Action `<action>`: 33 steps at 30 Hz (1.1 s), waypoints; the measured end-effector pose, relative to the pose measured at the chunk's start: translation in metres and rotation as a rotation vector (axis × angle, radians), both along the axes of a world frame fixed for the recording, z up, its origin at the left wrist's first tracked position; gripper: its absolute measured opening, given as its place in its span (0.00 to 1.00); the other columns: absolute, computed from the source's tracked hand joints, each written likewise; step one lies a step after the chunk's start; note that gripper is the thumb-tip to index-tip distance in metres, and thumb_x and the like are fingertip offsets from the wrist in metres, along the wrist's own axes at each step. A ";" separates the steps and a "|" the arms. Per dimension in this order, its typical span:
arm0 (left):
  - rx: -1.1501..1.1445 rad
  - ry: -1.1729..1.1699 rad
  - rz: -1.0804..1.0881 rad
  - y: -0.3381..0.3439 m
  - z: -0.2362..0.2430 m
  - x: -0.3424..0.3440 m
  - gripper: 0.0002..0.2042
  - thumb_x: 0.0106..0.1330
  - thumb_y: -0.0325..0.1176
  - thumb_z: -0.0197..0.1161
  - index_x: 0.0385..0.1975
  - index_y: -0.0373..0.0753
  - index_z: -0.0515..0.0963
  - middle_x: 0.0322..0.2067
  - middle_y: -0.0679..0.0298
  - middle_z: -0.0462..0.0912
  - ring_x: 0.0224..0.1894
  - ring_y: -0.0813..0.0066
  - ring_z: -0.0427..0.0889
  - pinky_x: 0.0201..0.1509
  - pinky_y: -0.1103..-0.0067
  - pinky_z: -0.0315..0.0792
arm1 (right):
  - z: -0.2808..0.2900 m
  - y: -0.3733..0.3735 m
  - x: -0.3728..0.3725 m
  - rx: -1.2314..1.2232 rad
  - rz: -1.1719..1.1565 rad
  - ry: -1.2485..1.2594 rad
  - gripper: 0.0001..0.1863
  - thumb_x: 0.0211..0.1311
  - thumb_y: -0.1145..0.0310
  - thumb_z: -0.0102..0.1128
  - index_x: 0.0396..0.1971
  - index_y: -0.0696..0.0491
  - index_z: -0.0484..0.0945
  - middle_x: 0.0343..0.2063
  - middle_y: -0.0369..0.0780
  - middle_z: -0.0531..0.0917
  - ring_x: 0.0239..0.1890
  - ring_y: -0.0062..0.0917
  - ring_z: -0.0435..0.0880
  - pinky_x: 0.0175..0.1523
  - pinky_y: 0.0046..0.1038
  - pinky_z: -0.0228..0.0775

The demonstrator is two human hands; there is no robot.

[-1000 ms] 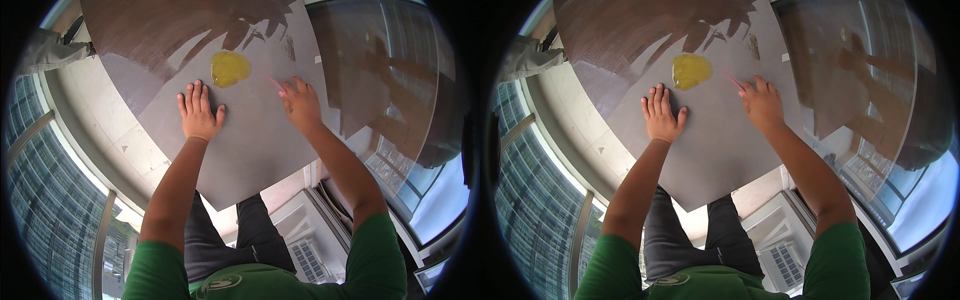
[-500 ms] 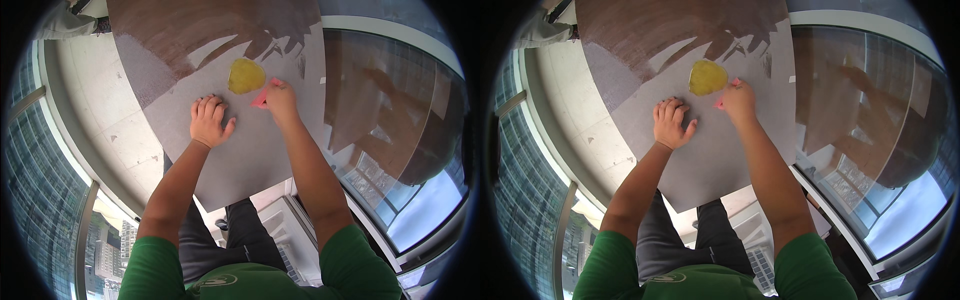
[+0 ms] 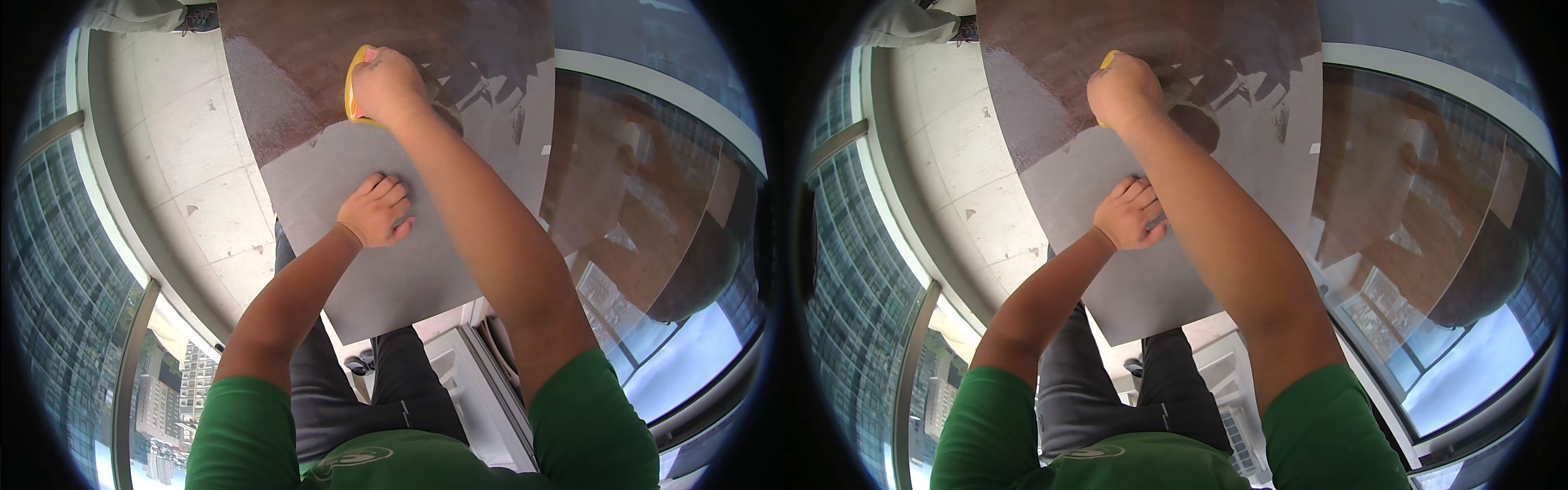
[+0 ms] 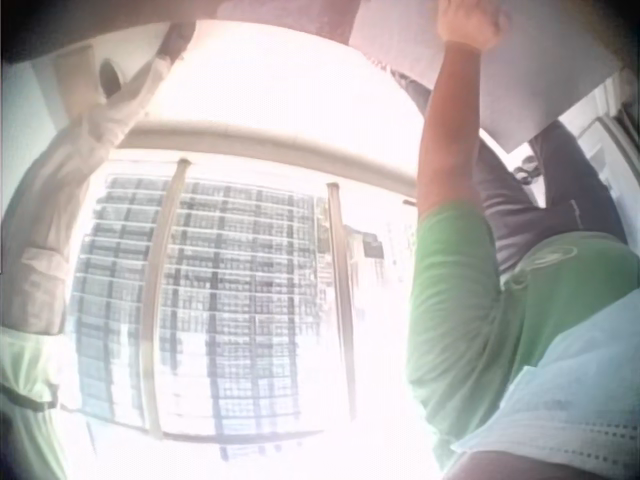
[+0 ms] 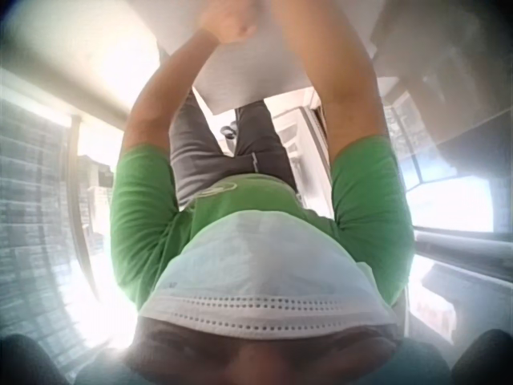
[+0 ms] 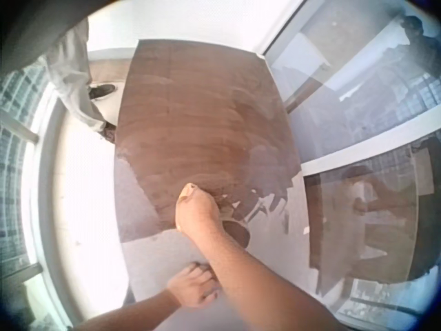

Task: The person pours yellow liquid adhesive from a metal container onto a large tile and spreads it across the surface with a plastic scraper.

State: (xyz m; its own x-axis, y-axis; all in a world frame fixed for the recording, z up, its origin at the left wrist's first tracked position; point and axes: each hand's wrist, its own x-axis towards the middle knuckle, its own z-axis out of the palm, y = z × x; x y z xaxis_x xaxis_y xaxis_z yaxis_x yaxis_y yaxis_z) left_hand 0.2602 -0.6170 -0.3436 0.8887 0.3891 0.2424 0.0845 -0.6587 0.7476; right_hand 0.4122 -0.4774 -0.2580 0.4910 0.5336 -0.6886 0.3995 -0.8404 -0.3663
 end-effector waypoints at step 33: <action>0.090 0.111 -0.161 -0.018 -0.001 0.028 0.16 0.56 0.43 0.66 0.41 0.45 0.77 0.52 0.62 0.76 0.57 0.64 0.73 0.65 0.63 0.64 | -0.021 -0.068 0.134 0.365 1.173 -0.293 0.23 0.52 0.75 0.65 0.49 0.39 0.86 0.64 0.31 0.70 0.64 0.34 0.67 0.70 0.36 0.65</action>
